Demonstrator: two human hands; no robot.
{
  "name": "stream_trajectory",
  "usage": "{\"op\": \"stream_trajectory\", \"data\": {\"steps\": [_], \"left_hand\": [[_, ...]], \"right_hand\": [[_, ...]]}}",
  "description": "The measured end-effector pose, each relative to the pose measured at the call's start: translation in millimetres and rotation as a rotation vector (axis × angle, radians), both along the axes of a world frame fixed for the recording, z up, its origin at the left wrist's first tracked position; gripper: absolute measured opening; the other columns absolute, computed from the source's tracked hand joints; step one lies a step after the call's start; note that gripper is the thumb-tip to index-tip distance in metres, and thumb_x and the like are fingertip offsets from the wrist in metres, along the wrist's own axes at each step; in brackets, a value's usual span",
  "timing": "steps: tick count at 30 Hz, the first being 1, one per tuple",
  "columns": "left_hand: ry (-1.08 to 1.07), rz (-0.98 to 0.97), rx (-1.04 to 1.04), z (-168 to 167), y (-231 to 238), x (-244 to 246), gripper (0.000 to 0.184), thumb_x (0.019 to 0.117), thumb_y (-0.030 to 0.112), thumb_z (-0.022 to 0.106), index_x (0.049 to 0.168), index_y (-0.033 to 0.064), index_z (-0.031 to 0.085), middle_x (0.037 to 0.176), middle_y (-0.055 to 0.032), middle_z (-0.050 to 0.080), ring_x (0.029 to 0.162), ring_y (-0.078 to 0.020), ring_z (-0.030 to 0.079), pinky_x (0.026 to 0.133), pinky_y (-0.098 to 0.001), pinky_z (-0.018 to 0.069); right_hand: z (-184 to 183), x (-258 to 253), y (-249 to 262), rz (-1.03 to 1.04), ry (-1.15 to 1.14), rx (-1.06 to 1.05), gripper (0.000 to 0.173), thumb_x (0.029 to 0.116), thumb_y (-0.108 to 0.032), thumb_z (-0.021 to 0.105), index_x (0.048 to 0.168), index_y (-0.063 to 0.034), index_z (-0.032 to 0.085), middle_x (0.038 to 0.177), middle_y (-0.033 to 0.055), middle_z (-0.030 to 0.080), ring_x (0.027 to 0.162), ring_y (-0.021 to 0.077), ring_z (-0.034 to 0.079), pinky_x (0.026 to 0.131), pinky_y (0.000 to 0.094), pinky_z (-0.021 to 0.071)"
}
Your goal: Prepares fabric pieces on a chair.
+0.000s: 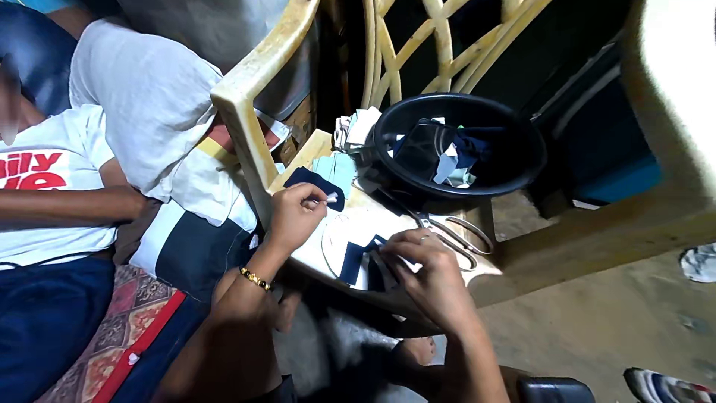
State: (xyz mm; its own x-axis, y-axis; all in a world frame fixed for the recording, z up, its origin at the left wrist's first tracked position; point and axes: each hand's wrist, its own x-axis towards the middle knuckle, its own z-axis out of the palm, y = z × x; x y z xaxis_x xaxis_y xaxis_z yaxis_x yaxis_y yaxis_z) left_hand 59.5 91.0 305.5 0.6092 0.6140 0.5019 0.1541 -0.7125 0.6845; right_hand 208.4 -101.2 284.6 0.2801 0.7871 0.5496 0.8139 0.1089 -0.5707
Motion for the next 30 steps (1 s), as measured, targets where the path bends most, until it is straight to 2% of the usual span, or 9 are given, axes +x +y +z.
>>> {"op": "stream_trajectory", "data": {"steps": [3, 5, 9, 14, 17, 20, 23, 26, 30], "left_hand": [[-0.11, -0.158, -0.218, -3.6, -21.6, -12.6, 0.007, 0.082, -0.005, 0.066, 0.087, -0.0003, 0.066, 0.089, -0.0063, 0.071, 0.07, -0.0053, 0.065, 0.062, -0.0212, 0.0559], [-0.086, -0.246, -0.336, -9.8, -32.5, -22.2, 0.005, 0.0822, -0.003, 0.061, 0.083, 0.0007, 0.064, 0.081, -0.0014, 0.067, 0.067, -0.0019, 0.063, 0.061, -0.0195, 0.0549], [0.042, -0.388, -0.358, -30.2, -44.4, -39.7, 0.016, 0.0866, 0.0, 0.05, 0.085, -0.0024, 0.065, 0.073, 0.0045, 0.06, 0.063, 0.0072, 0.052, 0.06, -0.0103, 0.0445], [0.043, -0.332, -0.423, -52.6, -57.1, -48.8, 0.011, 0.0812, 0.0, 0.054, 0.08, 0.0004, 0.064, 0.067, 0.0079, 0.055, 0.057, 0.0095, 0.043, 0.052, -0.0082, 0.0346], [-0.013, -0.339, -0.446, -62.8, -58.5, -49.0, 0.008, 0.0789, -0.001, 0.057, 0.082, 0.0003, 0.064, 0.068, 0.0085, 0.056, 0.058, 0.0107, 0.044, 0.053, -0.007, 0.0354], [-0.038, -0.302, -0.308, -71.7, -61.9, -47.6, 0.009, 0.0803, 0.001, 0.065, 0.087, -0.0037, 0.07, 0.072, 0.0012, 0.064, 0.06, 0.0086, 0.051, 0.055, -0.0067, 0.0406], [-0.044, -0.252, 0.017, -83.0, -66.6, -43.3, 0.015, 0.0808, 0.005, 0.072, 0.092, -0.0039, 0.076, 0.071, -0.0082, 0.068, 0.06, -0.0017, 0.056, 0.058, -0.0107, 0.0446], [0.032, -0.197, 0.204, -84.6, -71.8, -39.7, 0.017, 0.0839, 0.007, 0.069, 0.096, 0.0001, 0.079, 0.069, -0.0088, 0.068, 0.058, -0.0108, 0.059, 0.059, -0.0183, 0.0481], [0.046, -0.196, 0.27, -86.9, -71.0, -38.1, 0.015, 0.089, 0.007, 0.064, 0.09, 0.002, 0.079, 0.066, -0.0075, 0.066, 0.057, -0.0134, 0.058, 0.058, -0.0216, 0.0479]], "right_hand": [[-8.6, -10.4, 11.8, 0.132, 0.013, -0.095, 0.013, 0.0821, 0.003, 0.066, 0.084, -0.0013, 0.078, 0.09, 0.0137, 0.073, 0.091, 0.0304, 0.067, 0.082, 0.0405, 0.0544], [-11.2, -12.7, 14.3, 0.193, 0.039, -0.156, 0.012, 0.0818, 0.004, 0.066, 0.084, 0.0003, 0.077, 0.091, 0.0151, 0.072, 0.091, 0.0306, 0.067, 0.083, 0.0406, 0.0541], [-17.2, -10.3, 16.5, 0.227, 0.045, -0.237, 0.007, 0.0829, 0.0, 0.074, 0.087, 0.0008, 0.079, 0.093, 0.0171, 0.071, 0.092, 0.0295, 0.068, 0.085, 0.0394, 0.0547], [-19.2, -13.2, 18.2, 0.21, 0.06, -0.31, 0.01, 0.08, 0.001, 0.075, 0.089, 0.001, 0.078, 0.095, 0.0168, 0.068, 0.091, 0.0271, 0.066, 0.083, 0.0386, 0.0551], [-20.1, -13.9, 18.7, 0.201, 0.058, -0.329, 0.012, 0.0791, -0.001, 0.076, 0.091, -0.0002, 0.079, 0.096, 0.0155, 0.068, 0.092, 0.0264, 0.066, 0.083, 0.0384, 0.055], [-21.0, -13.0, 18.1, 0.208, 0.054, -0.327, 0.016, 0.0766, -0.002, 0.077, 0.092, -0.0007, 0.079, 0.098, 0.0151, 0.069, 0.092, 0.0252, 0.066, 0.082, 0.0369, 0.0552], [-22.0, -11.9, 16.5, 0.219, 0.052, -0.325, 0.021, 0.0738, -0.004, 0.076, 0.094, -0.0014, 0.079, 0.099, 0.014, 0.068, 0.094, 0.0242, 0.065, 0.082, 0.0356, 0.0548], [-21.5, -11.2, 15.0, 0.217, 0.056, -0.324, 0.027, 0.0723, -0.004, 0.076, 0.1, -0.0014, 0.078, 0.102, 0.014, 0.069, 0.095, 0.0233, 0.066, 0.084, 0.0345, 0.0544], [-22.0, -11.2, 14.4, 0.205, 0.037, -0.326, 0.031, 0.0725, -0.005, 0.076, 0.104, -0.0021, 0.077, 0.104, 0.014, 0.07, 0.094, 0.0235, 0.067, 0.083, 0.0351, 0.055]]}}
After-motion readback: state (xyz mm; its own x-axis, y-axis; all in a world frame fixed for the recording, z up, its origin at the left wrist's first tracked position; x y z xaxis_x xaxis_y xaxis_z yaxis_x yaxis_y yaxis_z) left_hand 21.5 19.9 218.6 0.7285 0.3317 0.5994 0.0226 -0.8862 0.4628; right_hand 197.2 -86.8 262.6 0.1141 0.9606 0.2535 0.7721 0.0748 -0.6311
